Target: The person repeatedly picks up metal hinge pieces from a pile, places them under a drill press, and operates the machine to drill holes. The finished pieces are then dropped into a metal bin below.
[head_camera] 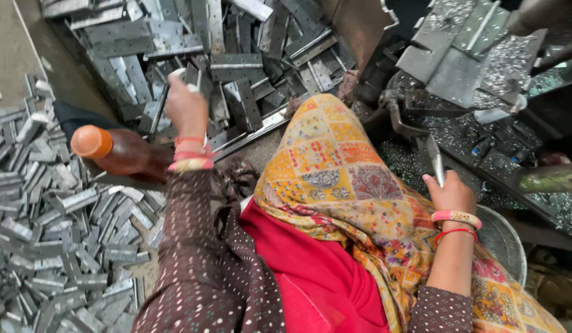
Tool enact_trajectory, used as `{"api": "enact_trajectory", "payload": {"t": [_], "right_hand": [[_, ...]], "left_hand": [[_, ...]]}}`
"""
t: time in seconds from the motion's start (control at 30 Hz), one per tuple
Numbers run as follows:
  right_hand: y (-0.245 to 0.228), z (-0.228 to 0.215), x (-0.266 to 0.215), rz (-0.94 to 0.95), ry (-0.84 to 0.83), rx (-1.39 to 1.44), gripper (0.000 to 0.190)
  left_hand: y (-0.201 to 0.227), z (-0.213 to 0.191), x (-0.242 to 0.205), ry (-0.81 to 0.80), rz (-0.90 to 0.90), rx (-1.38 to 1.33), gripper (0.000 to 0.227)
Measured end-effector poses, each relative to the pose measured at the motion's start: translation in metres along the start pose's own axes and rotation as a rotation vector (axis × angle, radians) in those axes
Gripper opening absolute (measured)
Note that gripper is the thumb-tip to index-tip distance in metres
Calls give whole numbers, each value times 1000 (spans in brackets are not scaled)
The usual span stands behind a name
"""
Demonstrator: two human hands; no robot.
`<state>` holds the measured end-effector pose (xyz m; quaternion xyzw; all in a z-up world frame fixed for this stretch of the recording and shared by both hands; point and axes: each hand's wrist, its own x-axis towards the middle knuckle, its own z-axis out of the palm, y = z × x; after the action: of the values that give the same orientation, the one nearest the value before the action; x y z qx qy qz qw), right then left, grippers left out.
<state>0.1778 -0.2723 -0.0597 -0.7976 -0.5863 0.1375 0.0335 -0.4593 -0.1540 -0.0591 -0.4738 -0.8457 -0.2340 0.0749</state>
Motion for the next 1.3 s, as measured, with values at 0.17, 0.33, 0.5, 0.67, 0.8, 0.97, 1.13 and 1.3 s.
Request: {"api": "enact_trajectory", "payload": {"t": [0.17, 0.33, 0.5, 0.67, 0.8, 0.97, 1.13, 1.3], "right_hand": [[-3, 6, 2, 49, -23, 16, 55], [-6, 13, 5, 35, -11, 53, 52], [-8, 12, 0, 19, 6, 62, 54], [-16, -1, 2, 45, -87, 81, 54], [-21, -9, 0, 86, -187, 84, 55], [-28, -18, -1, 60, -143, 63, 56], [-31, -33, 6, 96, -168, 5, 63], [-21, -5, 1, 119, -92, 43, 54]], "left_hand": [[71, -62, -36, -212, -58, -994, 34], [212, -39, -87, -589, 89, -1556, 36], [348, 15, -148, -629, 163, -1460, 38], [388, 7, -184, -613, 430, -917, 47], [380, -22, -193, -152, 869, -617, 49], [409, -14, -191, -65, 1027, -401, 17], [432, 6, -177, -110, 1047, -411, 18], [429, 7, -177, -87, 1041, -419, 17]]}}
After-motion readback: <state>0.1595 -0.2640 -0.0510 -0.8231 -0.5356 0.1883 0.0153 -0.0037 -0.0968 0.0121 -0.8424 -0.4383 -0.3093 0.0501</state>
